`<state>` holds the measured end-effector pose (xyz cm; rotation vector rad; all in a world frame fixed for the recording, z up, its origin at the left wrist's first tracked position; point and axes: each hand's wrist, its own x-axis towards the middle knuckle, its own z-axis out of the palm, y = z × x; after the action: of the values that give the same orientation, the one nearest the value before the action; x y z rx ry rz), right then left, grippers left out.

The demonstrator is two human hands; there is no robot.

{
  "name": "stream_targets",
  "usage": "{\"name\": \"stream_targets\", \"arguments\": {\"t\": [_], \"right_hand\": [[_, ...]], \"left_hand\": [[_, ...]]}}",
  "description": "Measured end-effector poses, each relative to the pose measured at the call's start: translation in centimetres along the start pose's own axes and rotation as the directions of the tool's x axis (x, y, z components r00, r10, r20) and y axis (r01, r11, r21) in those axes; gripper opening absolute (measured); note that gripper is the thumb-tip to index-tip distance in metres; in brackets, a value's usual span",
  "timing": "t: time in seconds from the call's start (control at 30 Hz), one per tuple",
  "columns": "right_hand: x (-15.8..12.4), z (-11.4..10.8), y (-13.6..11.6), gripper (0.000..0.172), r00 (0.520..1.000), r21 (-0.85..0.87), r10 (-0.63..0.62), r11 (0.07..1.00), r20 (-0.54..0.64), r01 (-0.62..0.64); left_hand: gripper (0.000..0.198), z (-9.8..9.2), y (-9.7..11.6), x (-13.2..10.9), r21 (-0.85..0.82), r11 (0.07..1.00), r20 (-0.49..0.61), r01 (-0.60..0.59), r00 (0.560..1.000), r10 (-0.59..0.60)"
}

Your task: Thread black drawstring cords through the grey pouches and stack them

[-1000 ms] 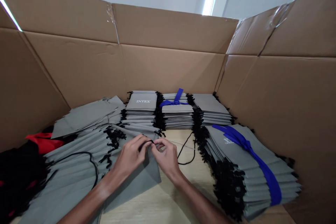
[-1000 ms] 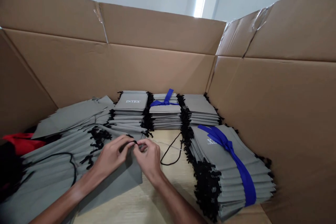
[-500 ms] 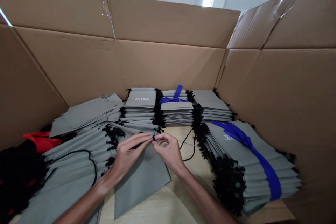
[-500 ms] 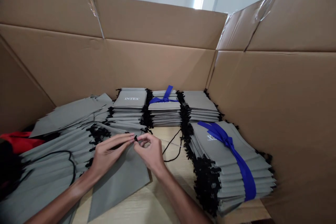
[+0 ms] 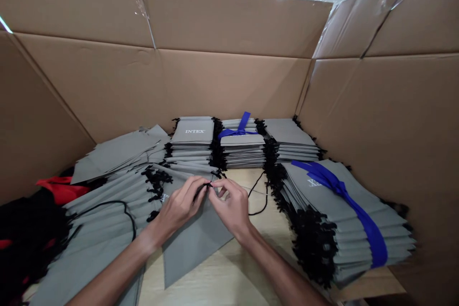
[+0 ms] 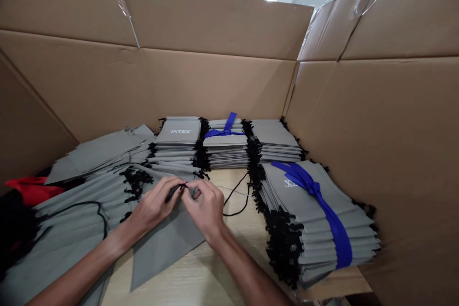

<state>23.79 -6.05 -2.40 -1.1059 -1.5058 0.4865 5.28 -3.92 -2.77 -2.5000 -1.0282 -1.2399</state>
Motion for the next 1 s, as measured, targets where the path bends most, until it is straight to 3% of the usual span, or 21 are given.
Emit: {"name": "stream_targets", "arguments": {"t": [0.17,0.33,0.43,0.5,0.57,0.67,0.73,0.83,0.9,1.0], "right_hand": [[-0.4,1.1,-0.3,0.012,0.986,0.175,0.149,0.975,-0.08,-0.133],[0.4,0.3,-0.7,0.02,0.963,0.334,0.251,0.903,0.102,-0.271],[1.0,-0.5,-0.7,0.02,0.951,0.36,0.246,0.883,0.187,-0.3],[1.4,-1.1,-0.6,0.019,0.952,0.378,0.217,0.88,0.216,-0.287],[1.8,-1.7,-0.3,0.018,0.937,0.393,0.212,0.865,0.276,-0.311],[2.3,-2.4,0.5,0.018,0.851,0.374,0.292,0.801,0.438,-0.467],[2.6,-2.5,0.9,0.023,0.786,0.355,0.362,0.743,0.501,-0.568],[2.6,-2.2,1.3,0.025,0.773,0.399,0.411,0.682,0.484,-0.613],[2.3,-1.7,1.3,0.024,0.782,0.429,0.43,0.664,0.451,-0.612],[1.7,-0.9,1.3,0.023,0.797,0.444,0.457,0.665,0.395,-0.601]], "left_hand": [[0.02,0.3,0.1,0.0,-0.002,1.0,-0.099,-0.006,0.995,0.006],[0.017,0.4,1.2,0.6,-0.201,0.976,-0.217,0.083,0.968,-0.127],[0.015,0.5,1.5,0.9,-0.3,0.942,-0.238,0.146,0.945,-0.223],[0.013,0.5,1.4,1.0,-0.362,0.905,-0.185,0.222,0.935,-0.304],[0.014,0.3,1.0,1.1,-0.43,0.842,-0.059,0.326,0.92,-0.387],[0.029,0.1,0.3,1.4,-0.516,0.704,0.225,0.487,0.871,-0.437],[0.038,0.2,0.1,1.4,-0.549,0.625,0.333,0.556,0.831,-0.447],[0.042,0.4,0.2,1.2,-0.593,0.595,0.241,0.543,0.825,-0.512],[0.036,0.5,0.6,1.1,-0.592,0.651,0.115,0.476,0.849,-0.516],[0.024,0.2,1.0,0.9,-0.525,0.774,-0.005,0.354,0.908,-0.418]]}}
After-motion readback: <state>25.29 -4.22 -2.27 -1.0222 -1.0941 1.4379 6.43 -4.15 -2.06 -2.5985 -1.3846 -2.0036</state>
